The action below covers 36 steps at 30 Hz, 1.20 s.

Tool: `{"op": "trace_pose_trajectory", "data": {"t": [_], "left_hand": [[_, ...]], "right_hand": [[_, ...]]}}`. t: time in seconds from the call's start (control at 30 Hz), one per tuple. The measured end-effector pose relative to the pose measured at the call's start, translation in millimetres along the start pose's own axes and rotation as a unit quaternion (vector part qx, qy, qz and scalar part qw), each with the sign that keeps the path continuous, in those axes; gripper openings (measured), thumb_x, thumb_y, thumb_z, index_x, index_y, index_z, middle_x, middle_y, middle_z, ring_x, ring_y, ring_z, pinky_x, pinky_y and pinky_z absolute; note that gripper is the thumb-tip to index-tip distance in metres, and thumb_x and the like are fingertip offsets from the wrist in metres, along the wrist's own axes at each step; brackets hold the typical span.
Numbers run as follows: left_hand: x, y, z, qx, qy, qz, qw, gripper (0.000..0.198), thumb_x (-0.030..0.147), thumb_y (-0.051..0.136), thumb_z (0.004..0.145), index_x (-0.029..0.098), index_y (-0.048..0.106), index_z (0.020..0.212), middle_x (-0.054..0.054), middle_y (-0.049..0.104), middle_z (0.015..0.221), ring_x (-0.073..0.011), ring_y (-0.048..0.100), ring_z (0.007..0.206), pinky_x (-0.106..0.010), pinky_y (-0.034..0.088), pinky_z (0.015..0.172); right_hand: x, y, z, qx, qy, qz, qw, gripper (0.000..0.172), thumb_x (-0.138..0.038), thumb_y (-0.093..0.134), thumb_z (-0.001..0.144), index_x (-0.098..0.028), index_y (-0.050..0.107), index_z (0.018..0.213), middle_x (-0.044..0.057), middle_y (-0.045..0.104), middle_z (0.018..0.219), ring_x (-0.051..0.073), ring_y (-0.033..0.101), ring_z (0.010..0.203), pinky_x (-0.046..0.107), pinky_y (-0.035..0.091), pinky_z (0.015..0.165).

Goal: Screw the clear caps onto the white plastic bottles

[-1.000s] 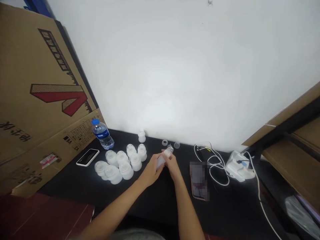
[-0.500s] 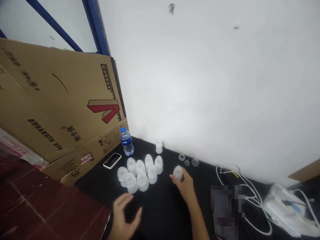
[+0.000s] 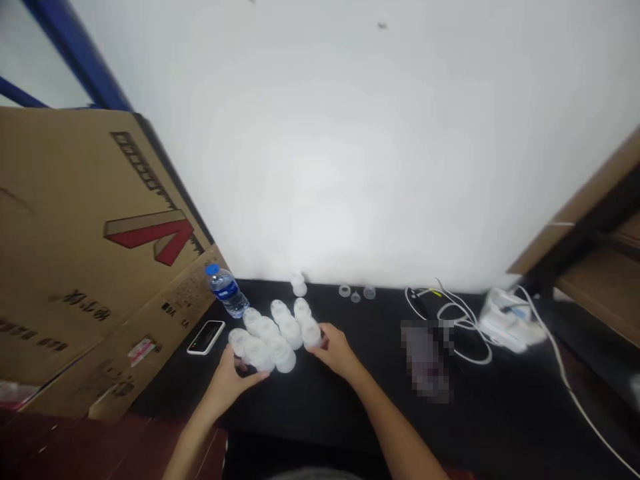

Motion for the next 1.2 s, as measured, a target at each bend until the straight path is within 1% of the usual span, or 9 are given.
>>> {"op": "trace_pose_trajectory", "data": {"t": [0.17, 0.3, 0.4, 0.5, 0.63, 0.87, 1.07, 1.13, 1.2], "left_hand": [[3.4, 17.6, 15.2, -0.059, 0.033, 0.018, 0.998, 0.094, 0.067, 0.092, 0.062, 0.017, 0.055, 0.132, -0.004, 0.064, 0.104, -0.0238, 0.069, 0.076, -0.045, 0.063, 0.074], [-0.3, 6.9, 9.5, -0.031, 0.034, 0.012, 0.999, 0.108, 0.069, 0.09, 0.061, 0.016, 0.051, 0.146, -0.009, 0.063, 0.118, -0.0247, 0.071, 0.078, -0.05, 0.065, 0.076], [-5.0, -3.0, -6.8, 0.003, 0.024, -0.006, 1.0, 0.113, 0.071, 0.089, 0.063, 0.021, 0.045, 0.154, -0.014, 0.058, 0.135, -0.0213, 0.069, 0.077, -0.048, 0.065, 0.073], [-8.7, -12.1, -30.8, 0.077, 0.003, -0.02, 0.997, 0.098, 0.076, 0.088, 0.064, 0.021, 0.055, 0.137, -0.006, 0.06, 0.116, -0.0179, 0.063, 0.072, -0.039, 0.061, 0.066], [-0.7, -5.8, -59.5, 0.11, -0.011, -0.018, 0.994, 0.061, 0.074, 0.08, 0.078, 0.023, 0.059, 0.103, 0.002, 0.055, 0.088, -0.0163, 0.056, 0.067, -0.033, 0.056, 0.066], [23.1, -0.4, -69.7, 0.118, 0.039, -0.014, 0.992, 0.04, 0.062, 0.067, 0.095, 0.026, 0.054, 0.084, 0.001, 0.052, 0.079, -0.0193, 0.056, 0.072, -0.032, 0.052, 0.068], [31.0, -1.8, -80.9, 0.121, 0.082, -0.017, 0.989, 0.033, 0.051, 0.068, 0.098, 0.026, 0.057, 0.08, 0.0, 0.056, 0.077, -0.0192, 0.058, 0.07, -0.032, 0.052, 0.065], [49.4, 8.7, -88.0, 0.09, 0.117, -0.027, 0.989, 0.027, 0.045, 0.068, 0.099, 0.026, 0.06, 0.082, -0.001, 0.058, 0.078, -0.0199, 0.06, 0.071, -0.033, 0.053, 0.064], [81.3, 32.0, -92.4, 0.014, 0.155, -0.041, 0.987, 0.021, 0.042, 0.066, 0.102, 0.026, 0.065, 0.087, -0.004, 0.063, 0.082, -0.0218, 0.065, 0.075, -0.034, 0.057, 0.065]], "right_hand": [[8.8, -20.9, 6.4, -0.044, -0.025, -0.012, 0.999, 0.048, -0.024, 0.074, 0.083, -0.026, 0.074, 0.131, 0.002, 0.074, 0.096, 0.017, 0.068, 0.075, 0.03, 0.058, 0.071], [15.9, -70.5, 12.8, 0.098, -0.056, -0.112, 0.987, 0.04, -0.021, 0.058, 0.093, -0.023, 0.074, 0.129, 0.011, 0.074, 0.122, 0.024, 0.071, 0.1, 0.04, 0.061, 0.087], [19.3, -97.0, 18.1, 0.176, -0.06, -0.224, 0.957, 0.041, -0.018, 0.053, 0.098, -0.023, 0.071, 0.135, 0.015, 0.067, 0.141, 0.032, 0.062, 0.126, 0.05, 0.057, 0.104], [22.1, -106.3, 32.5, 0.197, -0.04, -0.342, 0.918, 0.047, -0.015, 0.051, 0.1, -0.02, 0.066, 0.143, 0.019, 0.06, 0.15, 0.036, 0.055, 0.132, 0.056, 0.046, 0.115], [32.8, -99.6, 67.3, 0.144, 0.028, -0.446, 0.883, 0.05, -0.017, 0.054, 0.101, -0.022, 0.061, 0.15, 0.021, 0.062, 0.139, 0.037, 0.056, 0.125, 0.051, 0.046, 0.109], [36.3, -88.3, 106.1, 0.048, 0.037, -0.454, 0.889, 0.043, -0.003, 0.049, 0.097, -0.024, 0.074, 0.126, 0.014, 0.067, 0.119, 0.026, 0.064, 0.102, 0.034, 0.048, 0.088], [34.1, -100.3, 62.7, -0.004, 0.031, -0.422, 0.906, 0.031, -0.006, 0.053, 0.099, -0.021, 0.077, 0.114, 0.009, 0.068, 0.105, 0.02, 0.066, 0.087, 0.028, 0.047, 0.082], [33.7, -99.5, 40.9, -0.018, 0.026, -0.406, 0.913, 0.029, -0.007, 0.055, 0.099, -0.021, 0.077, 0.112, 0.008, 0.068, 0.104, 0.019, 0.066, 0.085, 0.027, 0.046, 0.082], [31.1, -95.8, 23.7, -0.024, 0.011, -0.381, 0.924, 0.029, -0.008, 0.056, 0.099, -0.022, 0.077, 0.112, 0.007, 0.068, 0.106, 0.019, 0.066, 0.086, 0.028, 0.047, 0.085]]}}
Point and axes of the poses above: each hand's wrist, its own z-axis towards the middle knuckle, its own y-axis out of the palm, x = y × z, the point moved 8 cm from there along z, towards the middle knuckle
